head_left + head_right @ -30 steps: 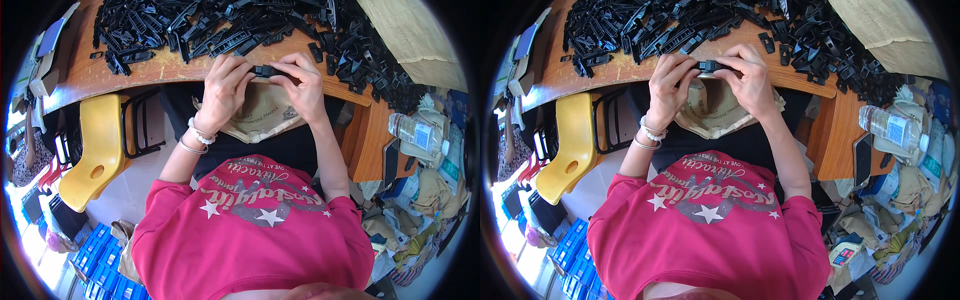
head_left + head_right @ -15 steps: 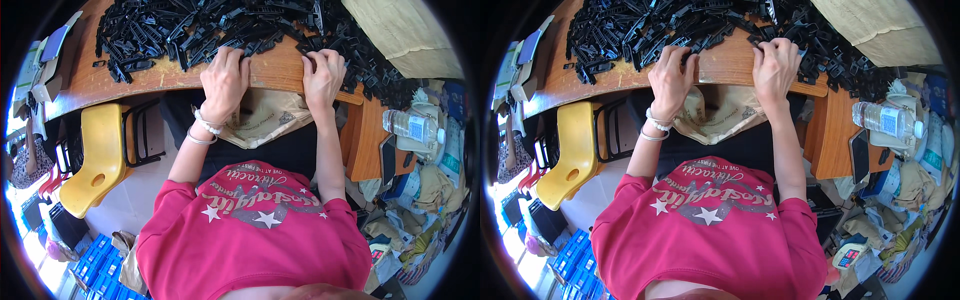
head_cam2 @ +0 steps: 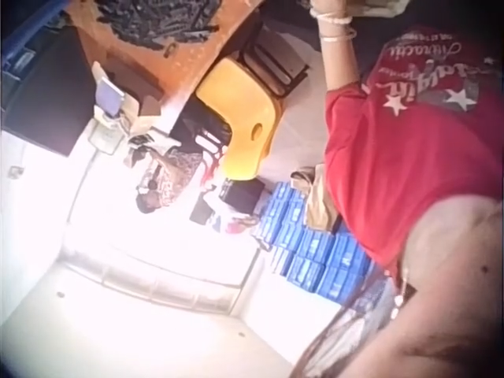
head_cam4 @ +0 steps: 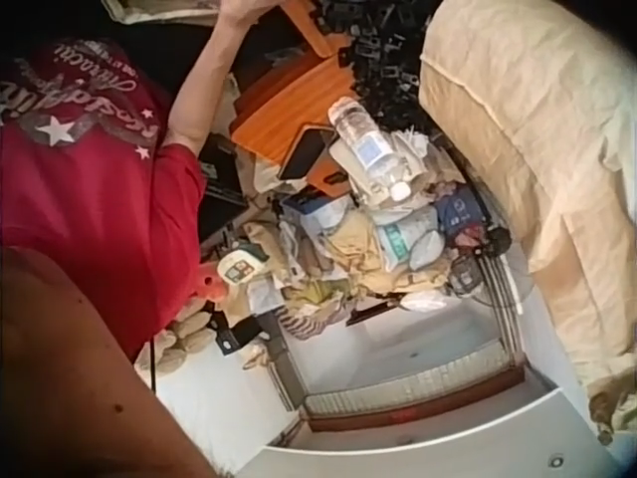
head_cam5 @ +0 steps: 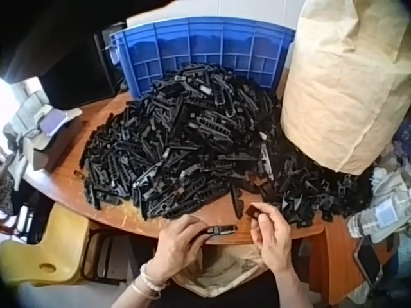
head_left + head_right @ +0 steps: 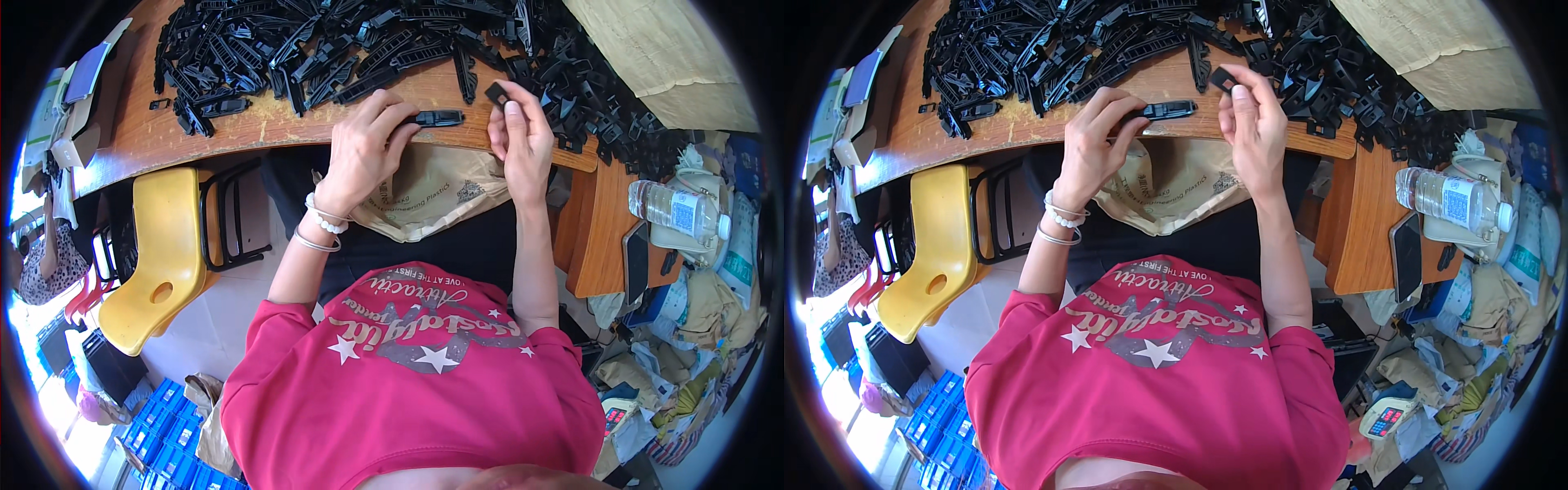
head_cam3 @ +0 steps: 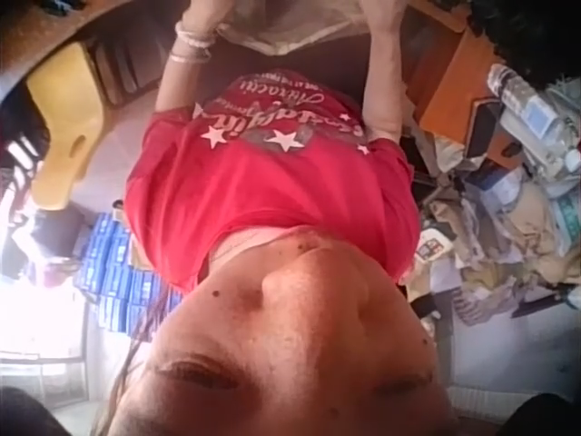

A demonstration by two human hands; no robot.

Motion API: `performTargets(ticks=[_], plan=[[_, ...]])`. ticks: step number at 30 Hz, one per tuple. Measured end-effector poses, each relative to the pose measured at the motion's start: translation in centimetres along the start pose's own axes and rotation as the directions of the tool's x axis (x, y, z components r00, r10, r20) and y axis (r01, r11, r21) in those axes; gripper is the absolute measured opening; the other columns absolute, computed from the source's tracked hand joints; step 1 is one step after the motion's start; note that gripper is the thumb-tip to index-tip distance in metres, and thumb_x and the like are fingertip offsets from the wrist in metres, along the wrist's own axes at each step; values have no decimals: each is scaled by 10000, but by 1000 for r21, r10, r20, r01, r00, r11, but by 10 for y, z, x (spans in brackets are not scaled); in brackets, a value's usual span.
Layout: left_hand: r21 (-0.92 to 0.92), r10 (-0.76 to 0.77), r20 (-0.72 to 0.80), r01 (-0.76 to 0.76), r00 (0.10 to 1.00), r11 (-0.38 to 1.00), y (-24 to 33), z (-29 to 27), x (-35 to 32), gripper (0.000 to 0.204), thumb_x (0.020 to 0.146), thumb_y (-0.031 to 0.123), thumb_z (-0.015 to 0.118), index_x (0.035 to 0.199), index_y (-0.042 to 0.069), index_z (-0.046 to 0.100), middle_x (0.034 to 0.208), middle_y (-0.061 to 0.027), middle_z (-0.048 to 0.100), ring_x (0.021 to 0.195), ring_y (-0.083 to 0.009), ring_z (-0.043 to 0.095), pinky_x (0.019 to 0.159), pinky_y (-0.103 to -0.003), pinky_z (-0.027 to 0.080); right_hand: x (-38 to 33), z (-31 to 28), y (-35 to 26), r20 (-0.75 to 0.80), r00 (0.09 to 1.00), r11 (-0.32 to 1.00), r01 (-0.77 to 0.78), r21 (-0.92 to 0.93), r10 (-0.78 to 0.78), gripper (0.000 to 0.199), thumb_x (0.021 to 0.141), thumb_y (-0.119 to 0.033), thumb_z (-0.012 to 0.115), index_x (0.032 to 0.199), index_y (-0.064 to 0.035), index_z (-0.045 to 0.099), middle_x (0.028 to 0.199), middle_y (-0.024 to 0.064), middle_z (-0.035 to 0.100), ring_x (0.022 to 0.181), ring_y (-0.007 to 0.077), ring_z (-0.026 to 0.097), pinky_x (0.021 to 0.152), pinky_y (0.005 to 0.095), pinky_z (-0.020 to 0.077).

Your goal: Sorting and inspecting black plastic components from a large pile on a workbench and placing them into a small bag.

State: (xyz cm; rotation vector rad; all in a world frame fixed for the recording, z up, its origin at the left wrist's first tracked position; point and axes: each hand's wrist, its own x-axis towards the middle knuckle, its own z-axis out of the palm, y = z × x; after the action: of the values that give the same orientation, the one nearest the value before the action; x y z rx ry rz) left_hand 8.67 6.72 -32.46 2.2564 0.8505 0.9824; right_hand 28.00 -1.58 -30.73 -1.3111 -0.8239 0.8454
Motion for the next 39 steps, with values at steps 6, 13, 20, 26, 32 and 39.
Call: performTargets(ticks=[6,13,20,26,32,39], plan=[[-46,-16,44,18,999,999,-7,1,1,204,792,89,725,982,40,671,938,-80,610,764,-272,636,644,-350,509,4,-11,0,299,954,874,151,-462,-7,309,898,-58,666,1203,-7,655,795,-5,558,643,53,462,555,183,352],[-16,45,58,-44,997,999,-6,0,5,213,783,52,726,987,13,679,943,-90,628,779,-257,639,663,-334,515,6,-10,-3,309,949,826,228,-515,-69,289,817,-24,719,1104,-3,700,899,56,612,711,112,533,635,251,425],[-40,65,56,-62,996,997,-11,1,4,204,784,68,718,976,17,670,945,-89,618,788,-278,633,666,-358,513,10,-4,10,368,890,749,434,-501,-270,287,745,-50,770,1025,-15,717,869,56,602,816,196,553,674,313,447],[-40,108,88,-105,990,994,-5,5,7,222,795,66,702,1008,26,656,948,-91,603,787,-292,627,655,-363,510,10,11,18,376,844,700,530,-479,-382,263,698,-36,775,949,1,704,868,75,588,820,268,548,715,365,446],[-49,177,114,-172,978,984,-4,-4,6,390,729,197,799,1055,27,668,970,-83,616,803,-261,641,671,-347,527,-4,8,15,407,860,727,488,-483,-307,330,714,49,733,1040,17,697,911,97,600,881,248,574,756,339,475],[325,157,-169,-95,973,941,-12,-17,1,217,766,-7,710,965,2,624,949,-115,579,814,-282,583,677,-370,493,-8,-19,11,93,816,389,368,-845,-571,195,808,-112,739,973,-35,669,923,85,597,852,272,570,732,388,446]])
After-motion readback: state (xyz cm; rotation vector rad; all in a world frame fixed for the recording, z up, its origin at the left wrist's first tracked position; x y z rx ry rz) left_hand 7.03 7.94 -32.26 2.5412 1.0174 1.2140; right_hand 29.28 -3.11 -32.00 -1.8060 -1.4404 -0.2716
